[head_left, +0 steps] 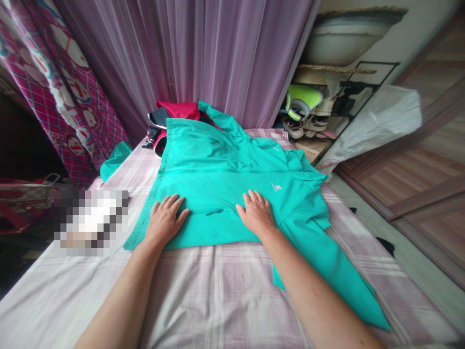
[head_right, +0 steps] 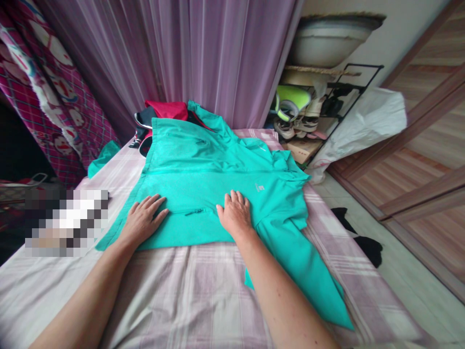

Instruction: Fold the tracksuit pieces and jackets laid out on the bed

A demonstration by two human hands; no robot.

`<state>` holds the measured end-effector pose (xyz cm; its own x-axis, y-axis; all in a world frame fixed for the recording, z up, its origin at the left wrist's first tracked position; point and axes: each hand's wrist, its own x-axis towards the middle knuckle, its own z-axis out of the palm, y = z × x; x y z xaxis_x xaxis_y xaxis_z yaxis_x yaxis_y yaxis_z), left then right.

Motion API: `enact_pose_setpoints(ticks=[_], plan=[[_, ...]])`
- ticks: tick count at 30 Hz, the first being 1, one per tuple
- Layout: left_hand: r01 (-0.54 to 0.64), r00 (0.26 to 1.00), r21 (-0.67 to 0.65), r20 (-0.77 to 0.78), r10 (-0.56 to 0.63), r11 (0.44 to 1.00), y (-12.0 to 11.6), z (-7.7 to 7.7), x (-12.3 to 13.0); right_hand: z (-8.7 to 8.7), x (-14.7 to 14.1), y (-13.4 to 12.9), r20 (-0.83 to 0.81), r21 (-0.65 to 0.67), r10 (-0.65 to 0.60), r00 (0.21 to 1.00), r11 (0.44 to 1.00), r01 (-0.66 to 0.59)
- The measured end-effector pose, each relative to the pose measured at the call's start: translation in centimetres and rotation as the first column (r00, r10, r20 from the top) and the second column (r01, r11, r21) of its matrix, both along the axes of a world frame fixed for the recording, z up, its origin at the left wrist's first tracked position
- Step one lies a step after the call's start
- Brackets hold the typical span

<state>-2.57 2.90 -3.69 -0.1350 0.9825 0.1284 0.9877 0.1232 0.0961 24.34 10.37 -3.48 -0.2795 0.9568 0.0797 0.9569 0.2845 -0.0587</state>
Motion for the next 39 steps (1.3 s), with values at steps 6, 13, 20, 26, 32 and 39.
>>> enact_pose_setpoints(ticks=[6, 13, 20, 26, 32, 39], plan=[[-0.001, 1.0, 0.013, -0.003, 0.001, 1.0, 0.02, -0.15, -0.03, 0.4, -0.01, -0.32, 0.014, 0.03, -0.025, 1.0, 0.999, 0.025], [-0.002, 1.0, 0.008, -0.008, 0.002, 1.0, 0.01, -0.2, -0.05, 0.65, 0.03, -0.53, 0.011, 0.048, -0.033, 0.999, 0.998, 0.032], [-0.012, 1.0, -0.012, 0.005, 0.012, 1.0, 0.02, 0.08, 0.09, 0.53, -0.2, -0.35, 0.026, -0.018, -0.063, 0.998, 0.998, 0.064], [-0.005, 1.0, -0.007, 0.004, 0.005, 1.0, -0.05, 0.2, 0.13, 0.61, -0.22, -0.39, 0.028, -0.021, -0.065, 0.998, 0.998, 0.065], [-0.008, 1.0, -0.014, -0.002, 0.008, 1.0, -0.03, 0.16, 0.1, 0.69, -0.2, -0.43, 0.032, -0.025, -0.061, 0.998, 0.998, 0.062], [-0.007, 1.0, -0.008, -0.02, 0.007, 1.0, 0.0, 0.2, 0.16, 0.54, -0.05, -0.42, 0.031, -0.009, -0.042, 0.999, 0.999, 0.042]])
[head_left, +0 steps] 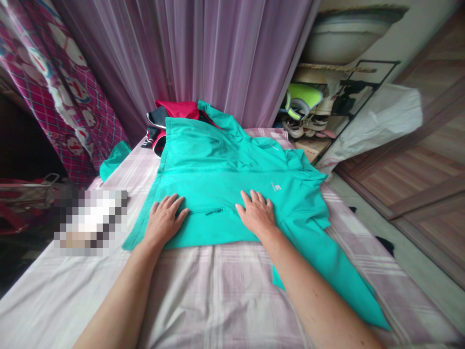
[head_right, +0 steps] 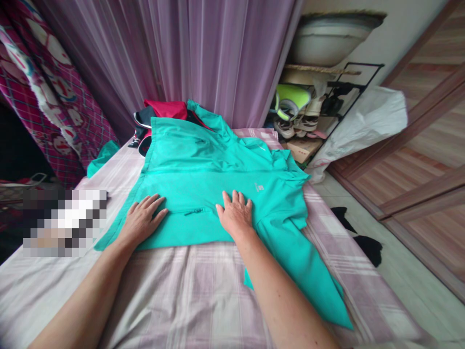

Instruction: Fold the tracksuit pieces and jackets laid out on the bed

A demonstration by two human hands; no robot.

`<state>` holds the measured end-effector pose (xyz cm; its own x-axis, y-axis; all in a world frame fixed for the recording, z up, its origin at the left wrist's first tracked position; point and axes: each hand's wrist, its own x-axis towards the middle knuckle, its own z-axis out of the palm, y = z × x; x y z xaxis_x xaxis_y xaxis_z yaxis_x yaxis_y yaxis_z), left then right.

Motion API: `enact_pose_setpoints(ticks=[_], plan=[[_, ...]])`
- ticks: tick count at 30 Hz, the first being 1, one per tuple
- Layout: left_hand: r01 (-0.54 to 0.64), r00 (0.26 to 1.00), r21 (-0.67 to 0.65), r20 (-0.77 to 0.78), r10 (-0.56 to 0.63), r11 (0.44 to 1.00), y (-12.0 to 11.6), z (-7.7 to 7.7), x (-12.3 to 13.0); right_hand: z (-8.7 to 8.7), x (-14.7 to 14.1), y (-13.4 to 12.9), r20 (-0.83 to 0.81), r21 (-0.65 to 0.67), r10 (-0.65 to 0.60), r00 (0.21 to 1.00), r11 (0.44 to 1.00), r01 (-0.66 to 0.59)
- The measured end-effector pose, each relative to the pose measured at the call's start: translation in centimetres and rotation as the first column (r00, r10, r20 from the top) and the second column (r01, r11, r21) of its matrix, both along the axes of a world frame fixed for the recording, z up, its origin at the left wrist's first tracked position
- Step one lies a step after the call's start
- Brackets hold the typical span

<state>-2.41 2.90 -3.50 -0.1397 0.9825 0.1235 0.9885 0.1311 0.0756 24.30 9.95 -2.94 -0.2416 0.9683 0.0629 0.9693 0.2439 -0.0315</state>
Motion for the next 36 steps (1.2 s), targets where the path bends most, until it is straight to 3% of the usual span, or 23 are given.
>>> enact_pose_setpoints(ticks=[25, 36], plan=[[0.0, 1.0, -0.008, 0.005, 0.0, 1.0, 0.04, -0.22, -0.17, -0.03, 0.25, -0.04, -0.073, 0.048, 0.026, 0.997, 0.999, -0.023], [-0.001, 1.0, -0.012, 0.003, 0.001, 1.0, 0.02, -0.21, -0.18, 0.01, 0.04, 0.09, -0.025, -0.008, -0.026, 0.999, 1.0, 0.026]])
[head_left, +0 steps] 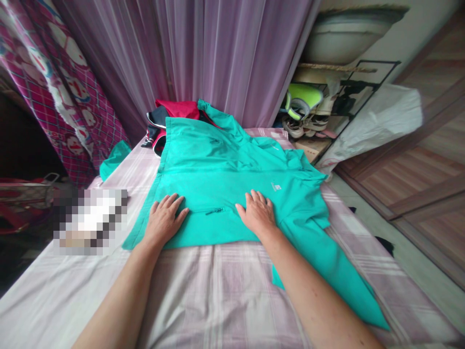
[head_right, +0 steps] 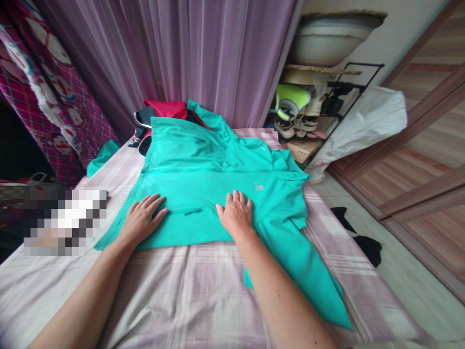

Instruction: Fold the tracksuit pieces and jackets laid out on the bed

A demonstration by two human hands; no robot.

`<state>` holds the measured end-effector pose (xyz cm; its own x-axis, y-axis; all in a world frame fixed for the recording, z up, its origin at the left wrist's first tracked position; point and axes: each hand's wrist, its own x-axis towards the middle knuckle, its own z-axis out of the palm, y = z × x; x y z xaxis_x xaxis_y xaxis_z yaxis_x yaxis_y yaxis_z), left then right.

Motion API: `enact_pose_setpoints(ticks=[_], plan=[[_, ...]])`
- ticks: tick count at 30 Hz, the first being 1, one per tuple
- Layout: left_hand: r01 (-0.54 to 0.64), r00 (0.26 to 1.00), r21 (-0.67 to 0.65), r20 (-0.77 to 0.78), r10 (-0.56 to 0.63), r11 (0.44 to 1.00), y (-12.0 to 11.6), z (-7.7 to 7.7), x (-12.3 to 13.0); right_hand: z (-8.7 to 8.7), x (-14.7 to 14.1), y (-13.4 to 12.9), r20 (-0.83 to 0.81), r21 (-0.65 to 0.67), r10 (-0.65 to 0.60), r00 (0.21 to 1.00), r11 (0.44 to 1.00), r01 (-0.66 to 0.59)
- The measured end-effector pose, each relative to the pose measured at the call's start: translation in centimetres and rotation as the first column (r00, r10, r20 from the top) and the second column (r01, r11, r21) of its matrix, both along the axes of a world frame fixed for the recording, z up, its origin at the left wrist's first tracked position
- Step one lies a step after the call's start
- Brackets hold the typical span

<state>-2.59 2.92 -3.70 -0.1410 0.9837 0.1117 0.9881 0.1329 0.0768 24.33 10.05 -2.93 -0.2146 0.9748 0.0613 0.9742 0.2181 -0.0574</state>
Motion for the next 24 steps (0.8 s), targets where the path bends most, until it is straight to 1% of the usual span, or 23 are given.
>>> enact_pose_setpoints(ticks=[8, 14, 19, 24], plan=[[0.014, 1.0, 0.029, 0.013, -0.014, 0.999, -0.01, -0.18, -0.09, -0.13, 0.22, -0.1, -0.05, 0.057, 0.012, 0.999, 0.998, -0.009], [0.006, 1.0, 0.039, 0.02, -0.007, 0.999, -0.02, -0.17, -0.05, -0.03, 0.26, -0.02, -0.002, 0.017, 0.02, 1.0, 1.0, -0.02], [0.012, 1.0, 0.038, 0.015, -0.012, 0.999, -0.01, -0.09, 0.03, 0.05, 0.19, -0.03, -0.003, 0.01, 0.013, 1.0, 1.0, -0.013], [0.01, 1.0, 0.028, 0.001, -0.01, 1.0, -0.01, -0.08, 0.04, 0.04, -0.02, 0.0, 0.011, 0.011, -0.038, 0.999, 0.999, 0.038]])
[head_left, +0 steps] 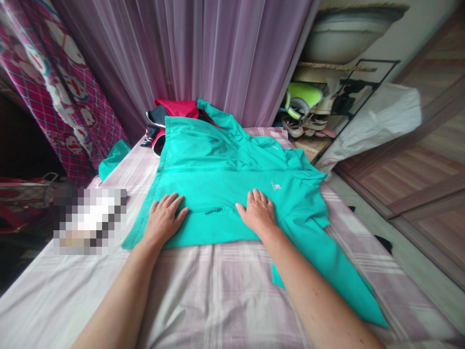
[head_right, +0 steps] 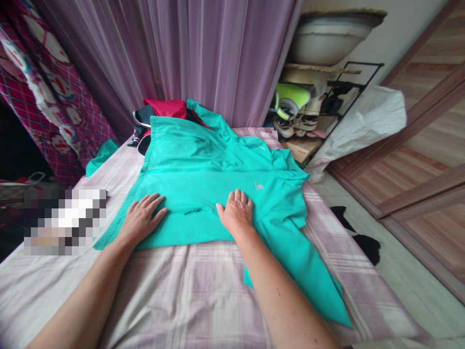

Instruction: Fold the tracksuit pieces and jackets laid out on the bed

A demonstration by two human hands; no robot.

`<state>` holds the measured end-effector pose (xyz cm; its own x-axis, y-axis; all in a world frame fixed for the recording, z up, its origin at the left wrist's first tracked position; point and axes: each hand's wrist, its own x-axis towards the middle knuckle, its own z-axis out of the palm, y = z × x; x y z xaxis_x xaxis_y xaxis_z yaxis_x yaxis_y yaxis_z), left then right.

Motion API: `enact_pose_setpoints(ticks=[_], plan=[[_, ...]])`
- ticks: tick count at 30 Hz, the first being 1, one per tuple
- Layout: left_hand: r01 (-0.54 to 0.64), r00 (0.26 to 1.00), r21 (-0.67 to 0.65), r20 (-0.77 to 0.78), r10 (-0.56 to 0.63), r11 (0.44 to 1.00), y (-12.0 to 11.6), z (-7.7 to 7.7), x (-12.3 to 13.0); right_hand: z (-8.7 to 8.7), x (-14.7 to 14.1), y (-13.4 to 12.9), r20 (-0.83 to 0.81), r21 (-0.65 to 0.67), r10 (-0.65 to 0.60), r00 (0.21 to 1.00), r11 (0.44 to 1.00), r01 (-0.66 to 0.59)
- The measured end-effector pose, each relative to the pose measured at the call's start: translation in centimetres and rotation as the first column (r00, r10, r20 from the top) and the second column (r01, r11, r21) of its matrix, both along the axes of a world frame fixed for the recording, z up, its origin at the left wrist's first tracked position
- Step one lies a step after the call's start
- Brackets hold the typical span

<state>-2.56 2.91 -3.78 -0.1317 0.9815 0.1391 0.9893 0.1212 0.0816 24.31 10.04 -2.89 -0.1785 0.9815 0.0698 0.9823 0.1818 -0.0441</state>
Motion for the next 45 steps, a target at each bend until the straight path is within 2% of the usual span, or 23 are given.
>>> enact_pose_setpoints(ticks=[17, 30, 45], plan=[[0.004, 1.0, 0.014, 0.015, -0.004, 1.0, -0.01, -0.15, -0.04, 0.21, 0.05, 0.12, -0.011, -0.042, -0.024, 1.0, 0.999, 0.023], [-0.005, 1.0, 0.017, 0.017, 0.005, 1.0, 0.0, -0.26, -0.05, -0.22, 0.71, 0.35, -0.055, -0.035, 0.124, 0.991, 0.991, -0.126], [0.0, 1.0, -0.008, 0.01, 0.0, 1.0, -0.02, -0.01, -0.01, -0.48, 0.9, 0.38, -0.125, 0.024, 0.139, 0.982, 0.99, -0.137]])
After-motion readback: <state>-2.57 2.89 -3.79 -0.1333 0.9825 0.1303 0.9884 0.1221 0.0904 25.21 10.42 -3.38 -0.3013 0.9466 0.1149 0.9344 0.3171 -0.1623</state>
